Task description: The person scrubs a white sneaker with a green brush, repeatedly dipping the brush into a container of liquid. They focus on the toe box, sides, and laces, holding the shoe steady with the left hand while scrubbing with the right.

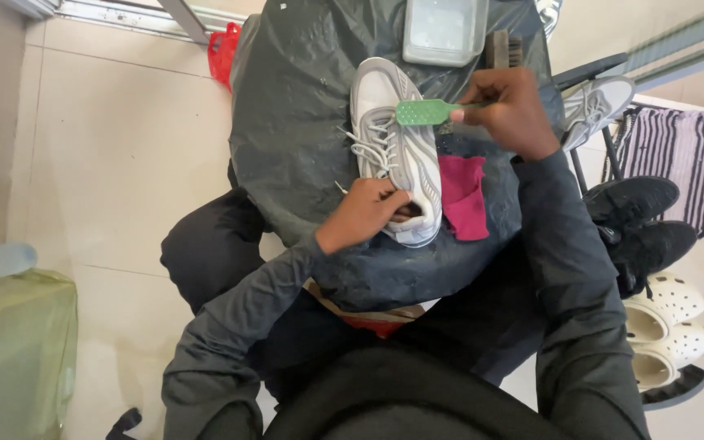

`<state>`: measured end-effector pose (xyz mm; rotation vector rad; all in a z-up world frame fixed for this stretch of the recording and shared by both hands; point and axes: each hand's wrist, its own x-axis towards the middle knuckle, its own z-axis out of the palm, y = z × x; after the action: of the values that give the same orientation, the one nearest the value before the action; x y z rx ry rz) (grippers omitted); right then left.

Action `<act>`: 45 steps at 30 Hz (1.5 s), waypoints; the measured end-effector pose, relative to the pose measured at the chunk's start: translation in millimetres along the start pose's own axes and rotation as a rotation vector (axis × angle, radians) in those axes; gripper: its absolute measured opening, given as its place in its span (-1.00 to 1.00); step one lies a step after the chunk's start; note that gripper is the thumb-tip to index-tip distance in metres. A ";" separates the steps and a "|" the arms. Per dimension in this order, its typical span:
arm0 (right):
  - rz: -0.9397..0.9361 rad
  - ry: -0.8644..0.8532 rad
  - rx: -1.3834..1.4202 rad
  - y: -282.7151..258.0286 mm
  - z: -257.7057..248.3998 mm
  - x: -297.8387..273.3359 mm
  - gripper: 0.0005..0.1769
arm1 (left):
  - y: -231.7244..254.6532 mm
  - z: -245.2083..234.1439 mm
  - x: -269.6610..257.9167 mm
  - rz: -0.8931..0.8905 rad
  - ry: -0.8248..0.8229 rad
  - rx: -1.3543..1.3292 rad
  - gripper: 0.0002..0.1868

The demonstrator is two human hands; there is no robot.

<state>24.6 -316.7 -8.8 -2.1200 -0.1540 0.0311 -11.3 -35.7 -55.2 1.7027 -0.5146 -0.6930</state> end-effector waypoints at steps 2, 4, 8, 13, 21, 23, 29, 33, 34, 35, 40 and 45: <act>0.039 -0.139 0.006 -15.1 -3.9 4.2 -0.80 | 6.0 1.5 -0.9 -0.029 0.011 0.006 -0.48; 0.077 -0.278 0.012 -15.7 -5.2 6.0 -0.85 | 10.7 2.1 -0.9 -0.058 0.022 0.011 -0.52; -0.009 -0.099 -0.088 -12.2 -3.3 5.4 -0.83 | 11.7 4.0 -3.6 -0.033 0.014 -0.007 -0.47; 0.041 -0.188 -0.087 -8.3 -4.0 2.4 -0.81 | 14.3 5.3 -4.8 -0.027 0.013 -0.018 -0.46; -0.022 0.047 -0.108 11.3 -1.7 -6.3 -0.71 | 2.3 8.6 -4.5 0.038 0.022 0.028 -0.46; 0.041 -0.128 -0.029 -6.0 -7.1 -5.0 -0.76 | 5.6 8.2 -4.6 0.012 0.021 0.014 -0.47; 0.028 -0.101 -0.017 -4.6 -1.9 -10.6 -0.75 | 6.3 9.1 -5.1 -0.005 0.026 0.020 -0.48; 0.139 -0.214 0.010 -21.3 -3.9 -9.1 -0.87 | 3.2 10.0 -4.9 0.063 0.035 0.051 -0.47; 0.139 -0.212 0.009 -10.8 -1.4 -9.9 -0.87 | 5.0 9.8 -5.0 0.064 0.034 0.051 -0.47; 0.063 -0.073 -0.050 -0.2 1.3 -10.7 -0.84 | 6.7 9.6 -5.1 0.043 0.030 0.052 -0.48; 0.063 -0.123 -0.035 -9.0 -3.9 -14.2 -0.75 | 10.9 9.8 -5.9 0.064 0.037 0.055 -0.50; -0.123 0.270 -0.025 -15.5 -15.0 -9.6 -0.77 | 16.1 10.3 -8.6 0.103 0.012 0.042 -0.59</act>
<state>14.8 -322.5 11.9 -2.1129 -0.1243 -0.3302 -24.3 -41.2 -39.6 1.7055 -0.6082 -0.6015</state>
